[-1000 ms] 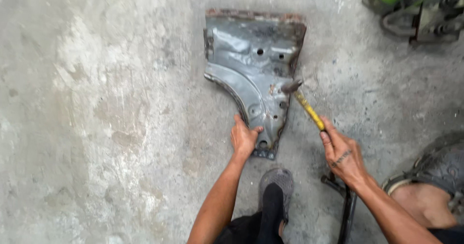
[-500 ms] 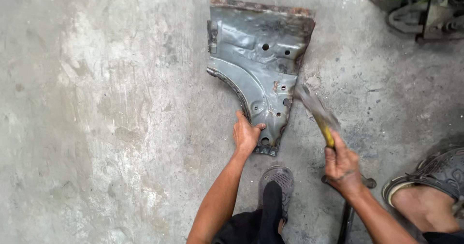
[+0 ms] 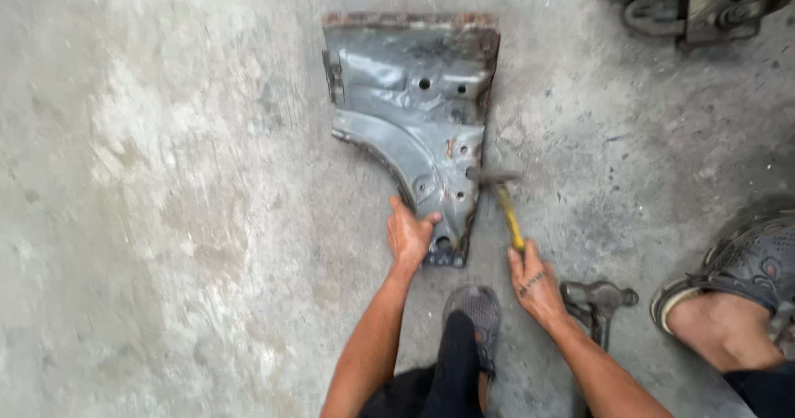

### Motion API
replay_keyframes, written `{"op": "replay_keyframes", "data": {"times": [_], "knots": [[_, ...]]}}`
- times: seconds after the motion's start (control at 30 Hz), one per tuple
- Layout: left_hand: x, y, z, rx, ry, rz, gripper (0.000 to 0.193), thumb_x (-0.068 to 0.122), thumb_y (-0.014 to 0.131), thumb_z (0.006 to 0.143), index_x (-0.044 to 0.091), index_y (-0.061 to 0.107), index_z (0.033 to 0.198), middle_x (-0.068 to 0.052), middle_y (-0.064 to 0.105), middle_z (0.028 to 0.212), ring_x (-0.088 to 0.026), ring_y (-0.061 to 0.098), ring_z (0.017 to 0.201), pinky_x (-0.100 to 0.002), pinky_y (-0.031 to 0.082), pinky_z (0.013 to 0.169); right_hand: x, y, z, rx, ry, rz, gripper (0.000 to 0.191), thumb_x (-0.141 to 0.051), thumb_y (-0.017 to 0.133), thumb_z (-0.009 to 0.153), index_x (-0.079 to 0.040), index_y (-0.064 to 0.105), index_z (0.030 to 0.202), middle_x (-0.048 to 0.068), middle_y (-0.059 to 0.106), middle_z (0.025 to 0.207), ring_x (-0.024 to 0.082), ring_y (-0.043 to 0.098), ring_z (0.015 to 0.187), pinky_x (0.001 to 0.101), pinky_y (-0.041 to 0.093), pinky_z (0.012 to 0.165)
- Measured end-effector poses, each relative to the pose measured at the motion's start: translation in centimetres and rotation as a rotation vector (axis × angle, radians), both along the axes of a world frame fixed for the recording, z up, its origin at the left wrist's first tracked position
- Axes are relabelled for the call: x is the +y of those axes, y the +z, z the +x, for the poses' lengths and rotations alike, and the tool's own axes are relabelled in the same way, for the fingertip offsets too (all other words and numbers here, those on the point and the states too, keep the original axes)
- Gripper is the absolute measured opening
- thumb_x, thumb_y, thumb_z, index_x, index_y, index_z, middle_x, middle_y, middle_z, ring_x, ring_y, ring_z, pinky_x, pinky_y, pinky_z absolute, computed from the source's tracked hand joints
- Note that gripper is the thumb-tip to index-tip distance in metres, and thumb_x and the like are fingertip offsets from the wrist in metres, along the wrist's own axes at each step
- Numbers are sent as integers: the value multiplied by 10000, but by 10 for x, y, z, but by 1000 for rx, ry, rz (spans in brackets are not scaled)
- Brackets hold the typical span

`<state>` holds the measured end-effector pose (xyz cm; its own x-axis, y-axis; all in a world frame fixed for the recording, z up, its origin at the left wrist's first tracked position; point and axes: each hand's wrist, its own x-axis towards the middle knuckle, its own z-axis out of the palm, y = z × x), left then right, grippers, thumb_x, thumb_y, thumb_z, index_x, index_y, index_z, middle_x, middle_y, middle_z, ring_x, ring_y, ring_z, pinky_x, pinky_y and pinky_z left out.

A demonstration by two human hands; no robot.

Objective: The person repeatedly hammers a detached metal car panel on the floor to shape it, then lifts it to the vehicle to check fit against the body. They remove the panel, hammer it again, and repeat the fit check multiple times.

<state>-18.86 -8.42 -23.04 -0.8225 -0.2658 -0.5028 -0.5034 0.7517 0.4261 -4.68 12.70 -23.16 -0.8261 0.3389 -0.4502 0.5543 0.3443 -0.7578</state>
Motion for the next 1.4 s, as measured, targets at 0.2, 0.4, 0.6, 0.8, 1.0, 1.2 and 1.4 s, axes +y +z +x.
{"op": "replay_keyframes", "data": {"times": [0.2, 0.4, 0.6, 0.8, 1.0, 1.2, 1.4], "knots": [[-5, 0, 0, 45, -14, 21, 738, 295, 914, 720, -19, 474, 1223, -307, 715, 1038, -494, 680, 1029, -533, 513, 907, 15, 15, 8, -49, -238, -222, 294, -332, 529, 1064, -51, 569, 1140, 114, 529, 713, 218, 498, 582, 410, 415, 523], [-5, -6, 0, 15, -17, -20, 760, 302, 914, 706, -9, 477, 1245, -285, 714, 1060, -487, 673, 1034, -539, 511, 889, -15, 2, 5, 20, -89, -170, 320, -358, 530, 1100, -43, 474, 1110, 76, 518, 697, 164, 498, 579, 385, 418, 526], [-7, -8, -3, 175, -88, -60, 820, 318, 947, 696, -25, 471, 1268, -324, 682, 1092, -514, 647, 1040, -532, 522, 883, -15, 1, 0, -166, -37, -13, 315, -378, 497, 1082, -67, 521, 1038, 121, 548, 635, 225, 536, 535, 439, 437, 507], [-9, -4, 2, 44, 20, -16, 804, 294, 919, 685, -15, 468, 1274, -305, 702, 1057, -501, 659, 1032, -544, 510, 885, -2, 15, -17, -159, 258, 149, 302, -353, 544, 1026, -53, 519, 1051, 195, 637, 656, 403, 616, 584, 528, 462, 528], [-10, 1, -2, 29, -13, -15, 734, 321, 900, 751, -23, 472, 1240, -315, 717, 1023, -509, 672, 1003, -559, 514, 875, 0, 27, -30, 104, 316, 240, 355, -373, 541, 1020, -46, 558, 1158, 246, 681, 771, 462, 673, 700, 540, 510, 603], [-11, -1, -2, 27, 8, -42, 832, 290, 922, 678, -2, 422, 1276, -316, 694, 1020, -511, 664, 988, -565, 503, 860, 26, 30, -57, -187, 474, 369, 340, -347, 567, 1026, -58, 575, 1205, 227, 701, 754, 435, 700, 671, 545, 520, 643], [-13, 0, 1, 2, 14, -45, 826, 323, 919, 713, -21, 421, 1276, -325, 697, 1045, -513, 665, 1020, -558, 509, 892, 24, 38, -63, 412, 390, 323, 395, -332, 547, 1018, -2, 538, 1235, 255, 679, 850, 450, 665, 719, 523, 524, 617]]}}
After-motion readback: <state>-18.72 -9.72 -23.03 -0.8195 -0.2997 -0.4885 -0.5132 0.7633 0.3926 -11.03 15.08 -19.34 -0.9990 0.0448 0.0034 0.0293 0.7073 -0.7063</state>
